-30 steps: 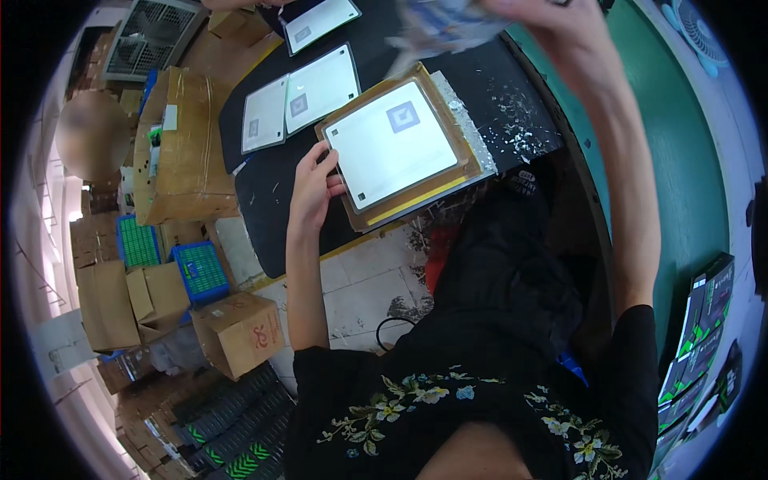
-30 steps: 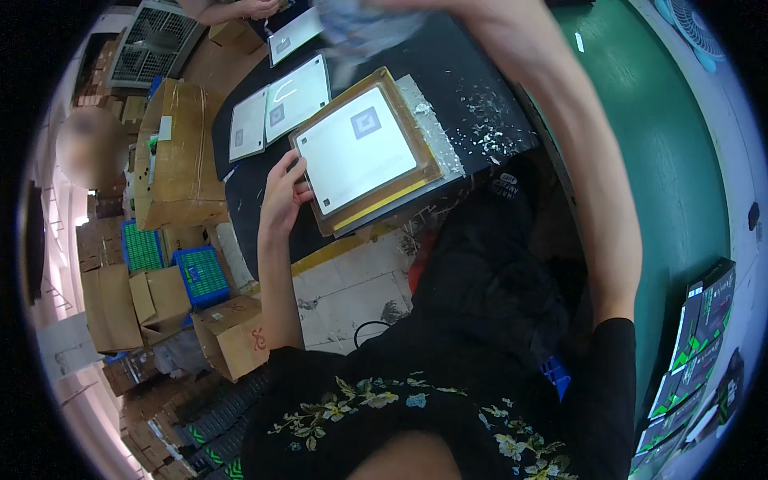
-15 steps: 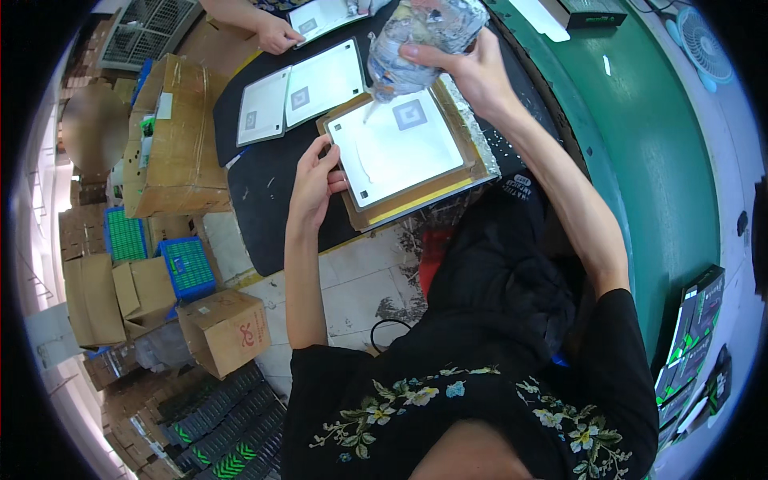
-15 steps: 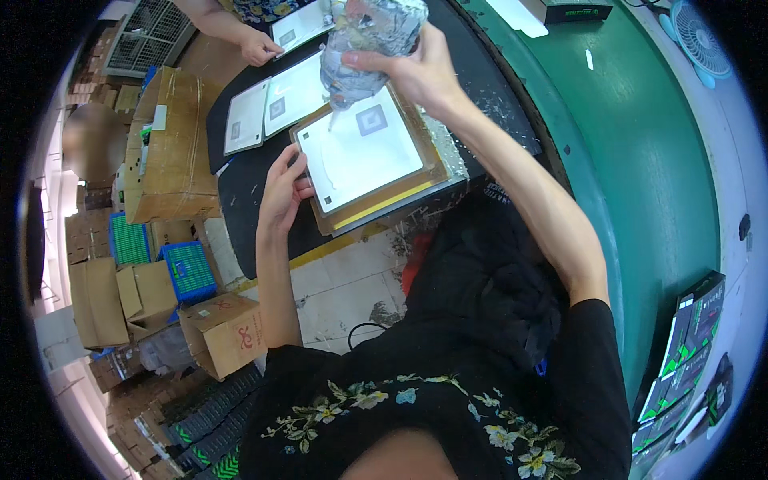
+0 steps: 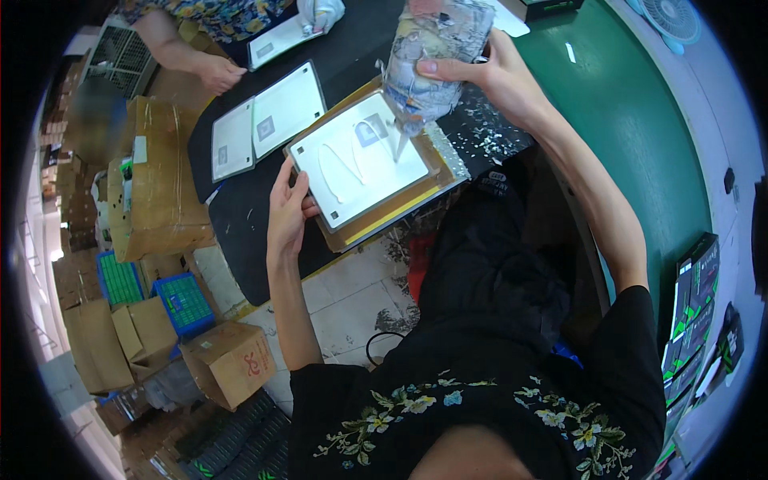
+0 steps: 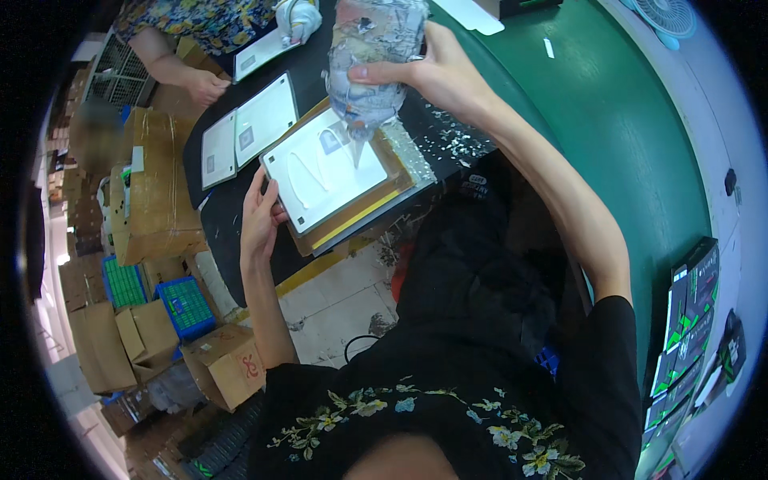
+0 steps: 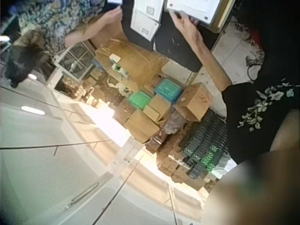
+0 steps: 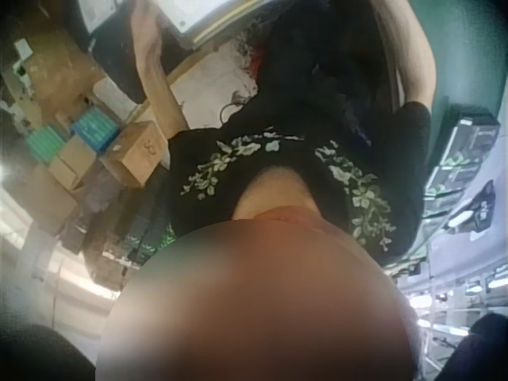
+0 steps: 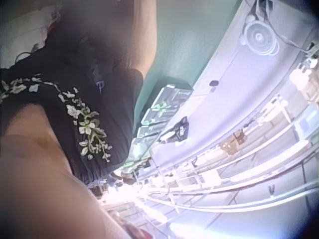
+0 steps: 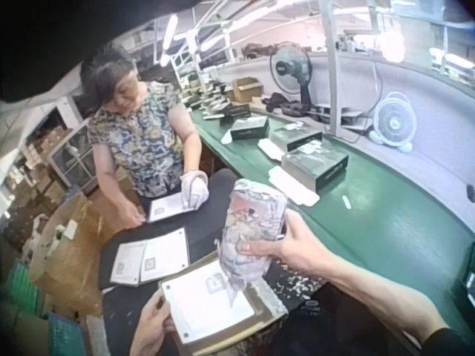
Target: Applying glue to plastic inserts and packaging computer mice into branded boxes.
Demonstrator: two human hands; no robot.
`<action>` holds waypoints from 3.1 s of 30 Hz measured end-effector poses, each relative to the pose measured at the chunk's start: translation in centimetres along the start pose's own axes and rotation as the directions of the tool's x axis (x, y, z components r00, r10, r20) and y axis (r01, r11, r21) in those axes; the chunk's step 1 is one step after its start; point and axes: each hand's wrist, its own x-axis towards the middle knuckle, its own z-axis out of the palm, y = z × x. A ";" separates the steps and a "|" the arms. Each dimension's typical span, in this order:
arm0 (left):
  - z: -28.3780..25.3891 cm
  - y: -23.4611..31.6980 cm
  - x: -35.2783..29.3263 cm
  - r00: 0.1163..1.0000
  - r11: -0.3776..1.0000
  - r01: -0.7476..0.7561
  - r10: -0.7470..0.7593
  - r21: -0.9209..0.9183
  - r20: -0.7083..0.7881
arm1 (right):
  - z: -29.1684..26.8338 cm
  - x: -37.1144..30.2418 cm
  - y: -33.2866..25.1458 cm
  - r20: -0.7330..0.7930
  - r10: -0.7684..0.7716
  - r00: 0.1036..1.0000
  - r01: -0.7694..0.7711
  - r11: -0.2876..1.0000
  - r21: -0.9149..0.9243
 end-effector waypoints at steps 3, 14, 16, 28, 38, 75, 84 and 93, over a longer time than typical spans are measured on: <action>0.3 -0.1 -0.2 0.997 0.998 -0.059 0.060 -0.022 0.052 | -0.9 1.3 -0.4 0.003 0.133 0.991 -0.133 0.988 0.078; 0.8 0.5 -3.9 0.955 0.897 -0.295 0.291 -0.330 -0.064 | -3.8 6.0 8.4 0.042 0.429 0.902 -0.214 0.530 -0.820; 2.4 1.0 -4.9 0.956 0.893 -0.292 0.283 -0.341 -0.078 | -4.6 8.0 6.3 -0.012 0.350 0.937 -0.195 0.492 -0.849; 20.8 1.2 -1.2 0.934 0.896 -0.007 0.165 -0.444 0.318 | -23.6 -6.8 6.9 -0.125 -0.100 0.987 -0.130 -0.045 -0.991; 34.3 -1.7 4.5 0.853 0.976 0.113 0.000 -0.185 0.522 | -33.4 -21.3 2.6 -0.716 -0.100 0.691 -0.679 0.249 -0.691; 52.3 -7.7 -0.6 0.006 0.181 -0.975 0.598 -0.128 0.801 | -41.6 -27.8 -2.5 -0.718 0.276 0.639 -0.659 0.678 -0.326; 51.6 -9.1 -4.0 0.342 0.795 -0.606 0.247 0.011 0.907 | -33.4 -27.6 1.1 -0.496 -0.355 0.792 -0.579 -0.182 -0.795; 53.6 -7.6 -8.8 -0.268 0.413 -0.869 0.070 -0.273 0.961 | -25.6 -24.6 3.7 -0.630 -0.171 0.758 -0.628 0.071 -0.775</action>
